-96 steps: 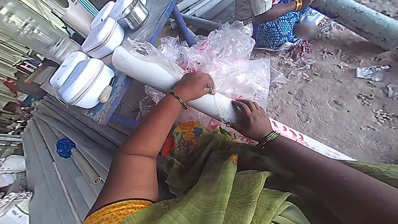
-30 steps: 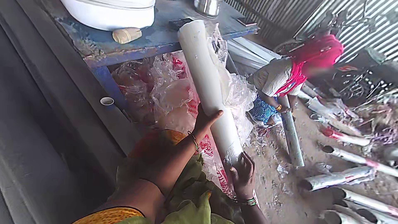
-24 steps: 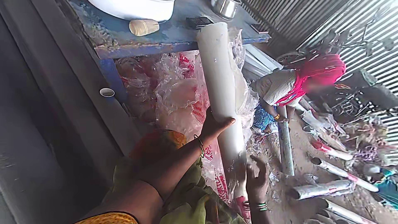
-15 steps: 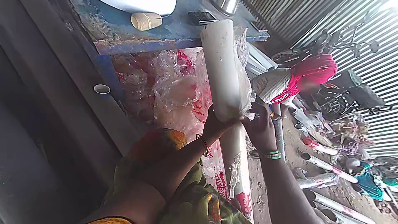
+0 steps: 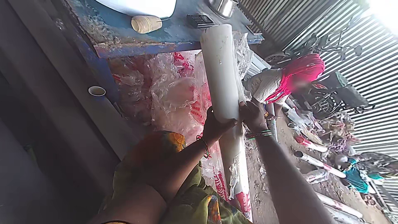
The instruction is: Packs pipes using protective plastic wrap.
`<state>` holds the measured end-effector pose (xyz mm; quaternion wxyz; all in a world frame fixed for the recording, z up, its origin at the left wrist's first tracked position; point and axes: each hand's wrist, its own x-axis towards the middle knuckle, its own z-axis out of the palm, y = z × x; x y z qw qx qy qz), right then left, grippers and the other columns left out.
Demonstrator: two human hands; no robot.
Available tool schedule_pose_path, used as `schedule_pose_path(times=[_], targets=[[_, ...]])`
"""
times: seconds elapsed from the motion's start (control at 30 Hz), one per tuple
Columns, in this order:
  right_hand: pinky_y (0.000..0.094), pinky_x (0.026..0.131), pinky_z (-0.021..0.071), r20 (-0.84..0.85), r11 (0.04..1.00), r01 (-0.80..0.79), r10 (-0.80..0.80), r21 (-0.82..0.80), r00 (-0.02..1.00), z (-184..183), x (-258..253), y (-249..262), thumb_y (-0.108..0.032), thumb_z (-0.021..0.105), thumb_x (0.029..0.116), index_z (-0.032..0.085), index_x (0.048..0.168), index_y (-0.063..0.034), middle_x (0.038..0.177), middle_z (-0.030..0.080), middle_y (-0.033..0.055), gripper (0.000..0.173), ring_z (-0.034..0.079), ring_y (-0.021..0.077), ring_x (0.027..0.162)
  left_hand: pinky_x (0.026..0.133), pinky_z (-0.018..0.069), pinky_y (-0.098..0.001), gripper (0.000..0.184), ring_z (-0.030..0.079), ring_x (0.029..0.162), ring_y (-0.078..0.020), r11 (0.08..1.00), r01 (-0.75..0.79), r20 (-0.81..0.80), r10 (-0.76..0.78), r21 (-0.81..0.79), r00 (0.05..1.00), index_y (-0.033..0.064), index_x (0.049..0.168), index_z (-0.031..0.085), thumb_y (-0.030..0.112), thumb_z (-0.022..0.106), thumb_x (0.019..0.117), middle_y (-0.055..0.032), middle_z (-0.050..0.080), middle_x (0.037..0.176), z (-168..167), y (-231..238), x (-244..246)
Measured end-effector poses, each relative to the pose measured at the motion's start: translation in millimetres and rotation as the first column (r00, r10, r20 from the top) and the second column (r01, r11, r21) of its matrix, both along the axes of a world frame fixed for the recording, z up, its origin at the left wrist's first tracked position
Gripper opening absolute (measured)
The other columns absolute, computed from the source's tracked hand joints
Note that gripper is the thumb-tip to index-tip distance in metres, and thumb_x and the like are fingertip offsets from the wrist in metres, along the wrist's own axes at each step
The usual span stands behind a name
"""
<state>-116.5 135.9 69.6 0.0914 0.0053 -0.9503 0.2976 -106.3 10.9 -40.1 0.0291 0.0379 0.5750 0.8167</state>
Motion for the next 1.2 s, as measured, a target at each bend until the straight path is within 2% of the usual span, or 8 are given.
schedule_pose_path(times=[0.07, 0.17, 0.3, 0.5, 0.6, 0.77, 0.97, 1.2], targets=[[0.0190, 0.061, 0.0478, -0.013, 0.942, 0.033, -0.040, -0.335, 0.999, -10.6, -1.0, -0.3, -0.023, 0.044, 0.1073, 0.063, 0.104, -0.0019, 0.073, 0.056, -0.0059, 0.028, 0.053, -0.0023, 0.062, 0.096, 0.0531, -0.0476, 0.103, 0.064, 0.113, -0.0274, 0.999, -0.007, 0.001, 0.008, -0.038, 1.000, 0.0056, 0.153, 0.026, 0.030, 0.090, 0.0753, -0.0207, 0.063, 0.125, 1.0, -0.8, -0.4], [0.0144, 0.052, 0.0426, -0.043, 0.788, 0.037, -0.080, -0.615, 0.996, -18.9, -3.3, -1.7, -0.022, 0.042, 0.1081, 0.059, 0.097, -0.0117, 0.066, 0.051, -0.0114, 0.022, 0.047, -0.0043, 0.054, 0.099, 0.0523, -0.0466, 0.105, 0.064, 0.114, -0.0273, 0.997, -0.017, -0.006, 0.016, -0.074, 1.000, 0.0021, 0.153, 0.025, 0.028, 0.090, 0.0746, -0.0215, 0.063, 0.125, 2.9, -1.7, -0.5], [0.0125, 0.044, 0.0355, -0.091, 0.686, -0.012, -0.078, -0.727, 0.993, -25.2, -7.7, -0.1, -0.020, 0.039, 0.1086, 0.057, 0.083, -0.0197, 0.057, 0.048, -0.0141, 0.031, 0.040, -0.0058, 0.045, 0.099, 0.0520, -0.0441, 0.103, 0.064, 0.114, -0.0255, 0.993, -0.041, -0.038, 0.037, -0.106, 0.999, 0.0000, 0.152, 0.027, 0.026, 0.090, 0.0746, -0.0210, 0.063, 0.125, 3.5, -3.1, 0.2], [0.0149, 0.056, 0.0501, 0.030, 0.668, 0.058, -0.054, -0.742, 0.998, -15.6, -6.4, -0.6, -0.021, 0.039, 0.1103, 0.062, 0.099, -0.0135, 0.070, 0.062, -0.0096, 0.027, 0.059, -0.0039, 0.060, 0.101, 0.0504, -0.0442, 0.106, 0.062, 0.117, -0.0261, 0.987, -0.028, -0.027, 0.024, -0.155, 0.999, -0.0011, 0.154, 0.023, 0.030, 0.087, 0.0754, -0.0227, 0.061, 0.129, 6.9, -5.7, 1.1], [0.0136, 0.048, 0.0403, 0.036, 0.703, 0.080, -0.077, -0.707, 0.996, -13.8, -4.2, -2.6, -0.022, 0.039, 0.1105, 0.061, 0.096, -0.0131, 0.062, 0.052, -0.0100, 0.028, 0.047, -0.0040, 0.050, 0.101, 0.0501, -0.0450, 0.107, 0.062, 0.118, -0.0273, 0.986, -0.026, -0.019, 0.024, -0.166, 1.000, -0.0010, 0.154, 0.023, 0.032, 0.086, 0.0747, -0.0233, 0.061, 0.129, 6.5, -4.4, 0.6], [0.0172, 0.049, 0.0338, -0.003, 0.820, 0.051, -0.064, -0.571, 0.998, -12.9, 9.9, -6.4, -0.025, 0.042, 0.1091, 0.056, 0.091, -0.0144, 0.060, 0.038, -0.0106, 0.025, 0.036, -0.0008, 0.049, 0.104, 0.0488, -0.0429, 0.104, 0.060, 0.121, -0.0272, 0.994, 0.014, -0.035, -0.018, -0.111, 0.999, -0.0036, 0.155, 0.021, 0.026, 0.085, 0.0779, -0.0261, 0.058, 0.132, 3.9, -7.8, -1.0], [0.0224, 0.052, 0.0342, -0.110, 0.994, 0.026, -0.038, -0.108, 0.993, -13.7, 32.1, -27.2, -0.020, 0.051, 0.1063, 0.051, 0.076, -0.0073, 0.059, 0.038, -0.0071, 0.033, 0.037, 0.0016, 0.050, 0.102, 0.0474, -0.0273, 0.086, 0.057, 0.118, -0.0122, 0.957, 0.219, -0.049, -0.214, 0.189, 0.976, -0.0081, 0.154, 0.017, 0.010, 0.069, 0.0874, -0.0212, 0.052, 0.135, -15.5, -15.5, -3.7], [0.0276, 0.057, 0.0362, -0.184, 0.991, 0.055, -0.033, 0.119, 0.982, -13.8, 43.3, -44.8, -0.020, 0.053, 0.1050, 0.053, 0.075, -0.0024, 0.060, 0.040, -0.0035, 0.034, 0.041, 0.0052, 0.056, 0.103, 0.0481, -0.0364, 0.080, 0.057, 0.122, -0.0198, 0.963, 0.143, -0.063, -0.132, 0.230, 0.989, 0.0019, 0.158, 0.019, 0.018, 0.065, 0.0947, -0.0206, 0.051, 0.142, 4.3, -34.6, -20.8]])
